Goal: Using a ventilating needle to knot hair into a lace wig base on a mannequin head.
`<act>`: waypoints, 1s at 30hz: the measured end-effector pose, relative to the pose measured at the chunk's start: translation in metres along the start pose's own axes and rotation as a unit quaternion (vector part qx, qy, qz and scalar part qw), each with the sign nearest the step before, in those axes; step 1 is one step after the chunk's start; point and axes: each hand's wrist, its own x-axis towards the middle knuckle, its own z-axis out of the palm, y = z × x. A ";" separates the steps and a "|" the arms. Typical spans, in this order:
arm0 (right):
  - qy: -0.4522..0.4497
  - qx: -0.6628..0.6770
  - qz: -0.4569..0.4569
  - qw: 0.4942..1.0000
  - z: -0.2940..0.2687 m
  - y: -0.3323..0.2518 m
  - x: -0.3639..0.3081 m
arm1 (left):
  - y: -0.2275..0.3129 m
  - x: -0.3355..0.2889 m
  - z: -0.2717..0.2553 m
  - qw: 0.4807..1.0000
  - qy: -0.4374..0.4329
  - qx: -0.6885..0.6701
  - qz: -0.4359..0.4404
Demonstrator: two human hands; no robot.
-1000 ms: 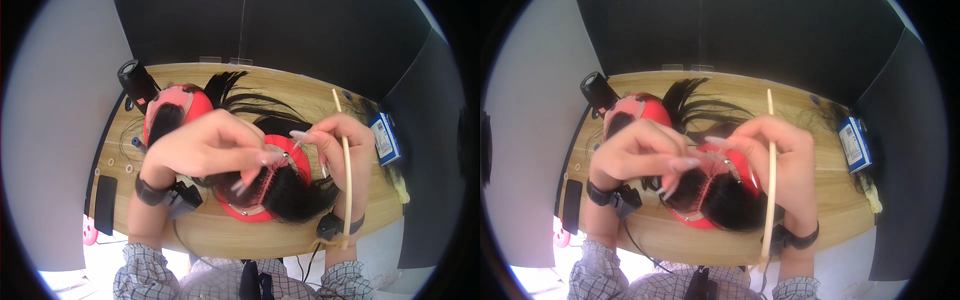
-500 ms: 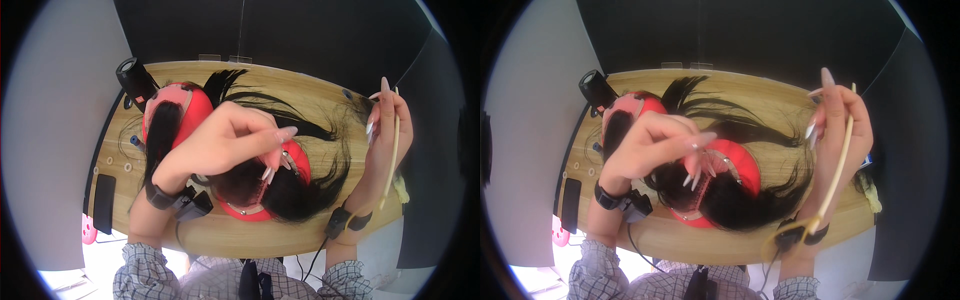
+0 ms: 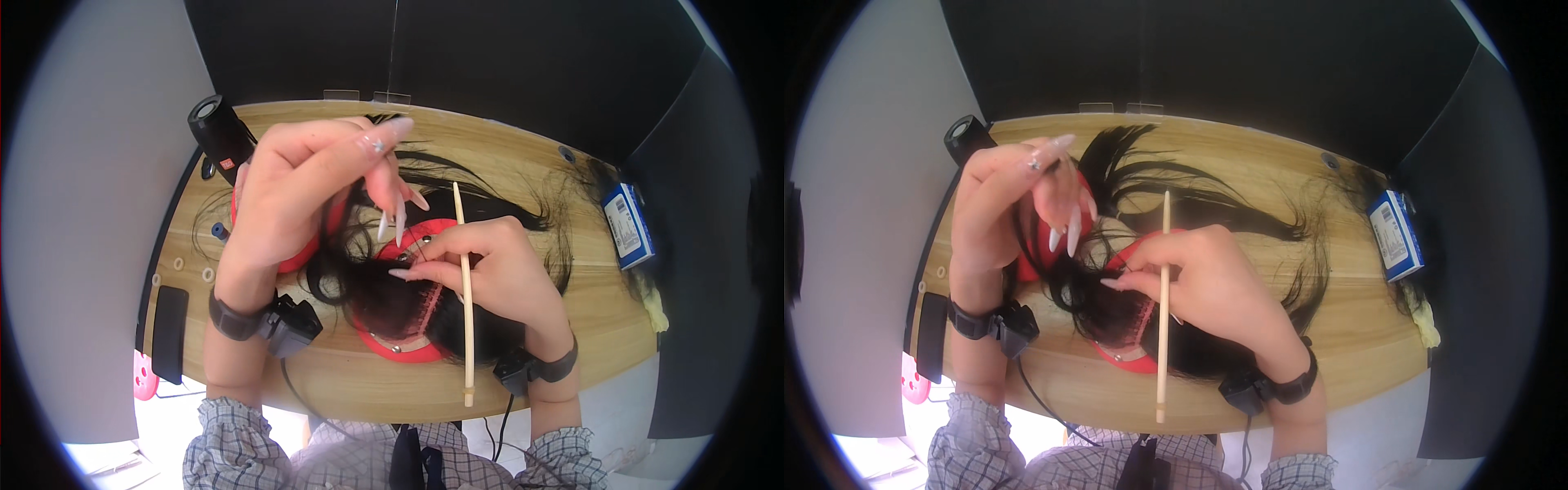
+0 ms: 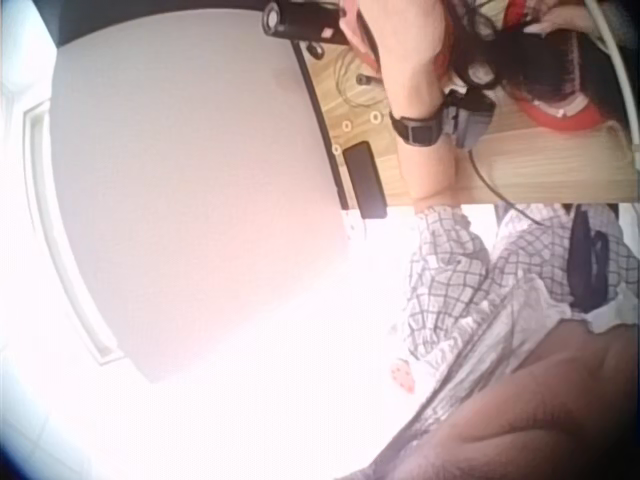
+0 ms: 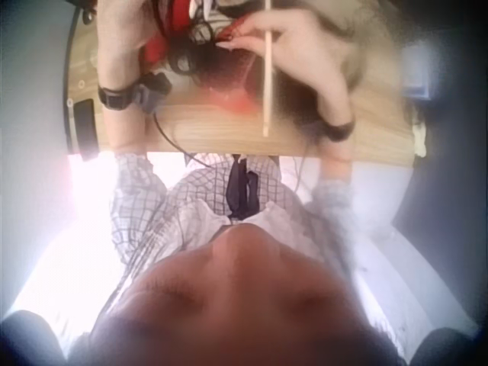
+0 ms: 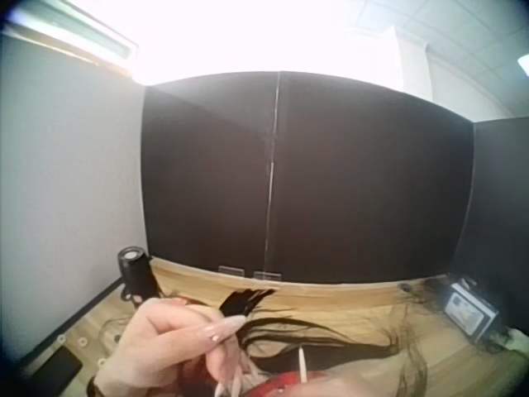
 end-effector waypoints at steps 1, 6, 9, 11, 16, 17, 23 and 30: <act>0.008 -0.011 -0.004 1.000 0.000 0.002 0.000 | 0.001 0.000 0.000 1.000 0.012 -0.010 0.013; 0.119 0.127 0.063 0.983 -0.019 0.010 0.000 | 0.009 -0.002 -0.002 0.992 0.077 0.072 0.064; 0.175 0.188 0.027 0.966 -0.040 0.025 0.002 | 0.016 -0.003 -0.005 0.984 0.092 0.128 0.081; 0.220 0.266 -0.016 0.938 -0.045 0.035 0.010 | 0.019 -0.006 -0.010 0.981 0.099 0.141 0.088; 0.223 0.255 0.003 0.941 -0.051 0.071 0.023 | 0.022 -0.008 -0.004 0.981 0.108 0.151 0.055; 0.187 0.277 -0.007 0.942 -0.049 0.083 0.025 | 0.023 -0.008 -0.002 0.981 0.110 0.155 0.045; 0.100 0.246 0.140 0.954 -0.049 0.143 0.030 | 0.018 -0.005 0.002 0.983 0.097 0.152 0.030; 0.259 -0.135 0.232 0.928 -0.081 0.113 0.016 | 0.011 -0.004 0.005 0.984 0.088 0.153 -0.020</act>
